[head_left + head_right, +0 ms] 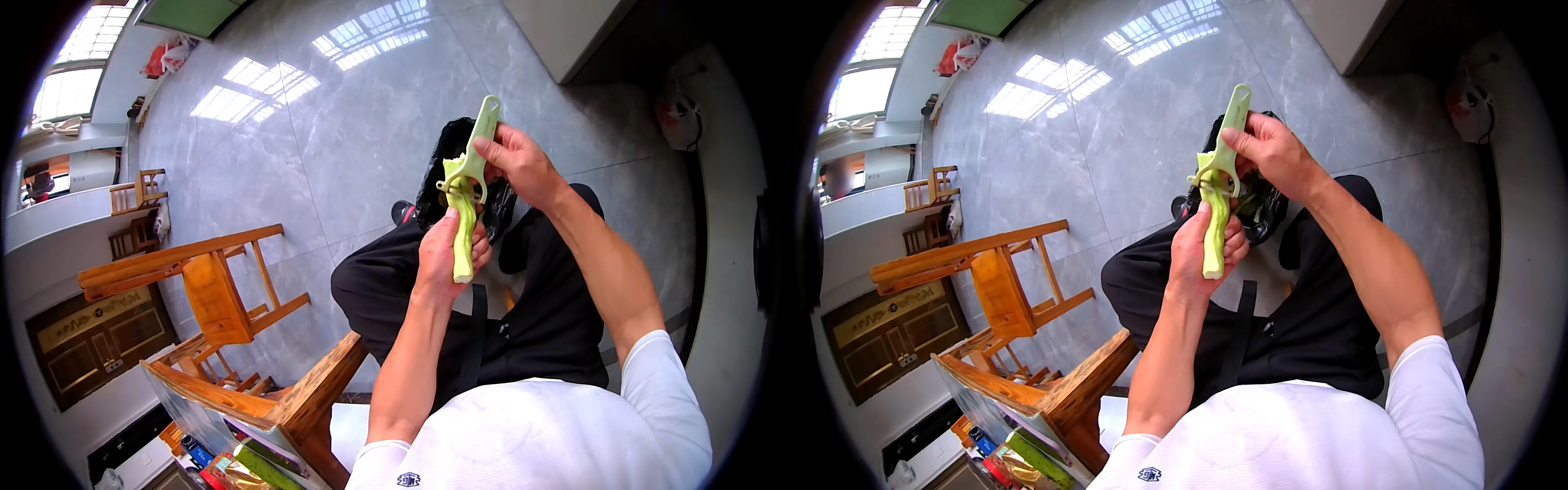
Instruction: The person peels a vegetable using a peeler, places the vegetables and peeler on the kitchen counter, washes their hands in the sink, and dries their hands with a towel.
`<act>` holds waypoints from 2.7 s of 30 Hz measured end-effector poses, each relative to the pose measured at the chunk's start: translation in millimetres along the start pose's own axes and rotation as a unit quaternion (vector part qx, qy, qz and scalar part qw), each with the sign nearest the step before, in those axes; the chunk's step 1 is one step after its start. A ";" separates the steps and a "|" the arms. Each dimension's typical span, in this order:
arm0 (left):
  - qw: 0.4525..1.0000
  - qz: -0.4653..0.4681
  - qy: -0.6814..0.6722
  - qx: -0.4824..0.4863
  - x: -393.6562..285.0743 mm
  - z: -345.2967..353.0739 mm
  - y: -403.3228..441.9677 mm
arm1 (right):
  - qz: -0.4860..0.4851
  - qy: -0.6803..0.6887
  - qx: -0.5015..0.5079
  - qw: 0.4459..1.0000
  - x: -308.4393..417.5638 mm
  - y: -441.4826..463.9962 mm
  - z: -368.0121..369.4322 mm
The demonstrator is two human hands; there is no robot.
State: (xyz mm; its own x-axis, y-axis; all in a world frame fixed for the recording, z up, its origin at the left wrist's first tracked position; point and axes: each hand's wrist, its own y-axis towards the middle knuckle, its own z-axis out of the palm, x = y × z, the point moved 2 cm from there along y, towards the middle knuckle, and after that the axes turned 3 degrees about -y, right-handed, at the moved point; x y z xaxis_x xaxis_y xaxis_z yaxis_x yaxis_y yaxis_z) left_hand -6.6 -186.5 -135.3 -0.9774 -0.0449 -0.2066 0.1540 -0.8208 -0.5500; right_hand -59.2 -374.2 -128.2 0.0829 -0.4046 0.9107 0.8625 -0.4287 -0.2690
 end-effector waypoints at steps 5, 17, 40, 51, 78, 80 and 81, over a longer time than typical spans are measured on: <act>1.000 0.013 0.018 -0.006 0.6 -3.8 -5.7 | -0.010 -0.039 -0.017 0.999 2.6 11.4 -4.3; 0.999 0.022 -0.015 -0.017 -9.5 -26.0 -27.6 | -0.083 -0.256 -0.139 0.953 -72.6 32.1 -21.9; 0.988 0.135 0.012 -0.076 -23.9 -22.1 -116.8 | -0.132 -0.364 -0.236 0.891 -92.1 32.9 -24.8; 0.874 0.383 0.194 -0.228 -1.9 65.7 -363.9 | -0.090 -0.029 0.145 0.985 23.3 -2.4 144.4; 0.705 0.663 0.063 -0.245 33.0 48.0 -495.2 | -0.255 -0.306 0.504 0.767 124.6 -156.3 403.4; 0.703 0.671 0.044 -0.231 35.1 46.5 -499.8 | -0.412 -0.330 0.517 0.674 133.5 -164.0 432.3; 0.700 0.680 0.042 -0.215 37.8 45.1 -504.0 | -0.460 -0.352 0.529 0.620 131.4 -166.5 452.2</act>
State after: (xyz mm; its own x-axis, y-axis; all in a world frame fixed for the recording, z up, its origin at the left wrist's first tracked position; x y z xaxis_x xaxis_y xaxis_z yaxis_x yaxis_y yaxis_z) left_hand -127.7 199.9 170.6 0.1246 -0.5697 -0.8123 0.9804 0.1966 0.0126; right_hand 33.8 9.2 177.9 -0.8105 0.2320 0.5378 0.5215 0.7039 0.4823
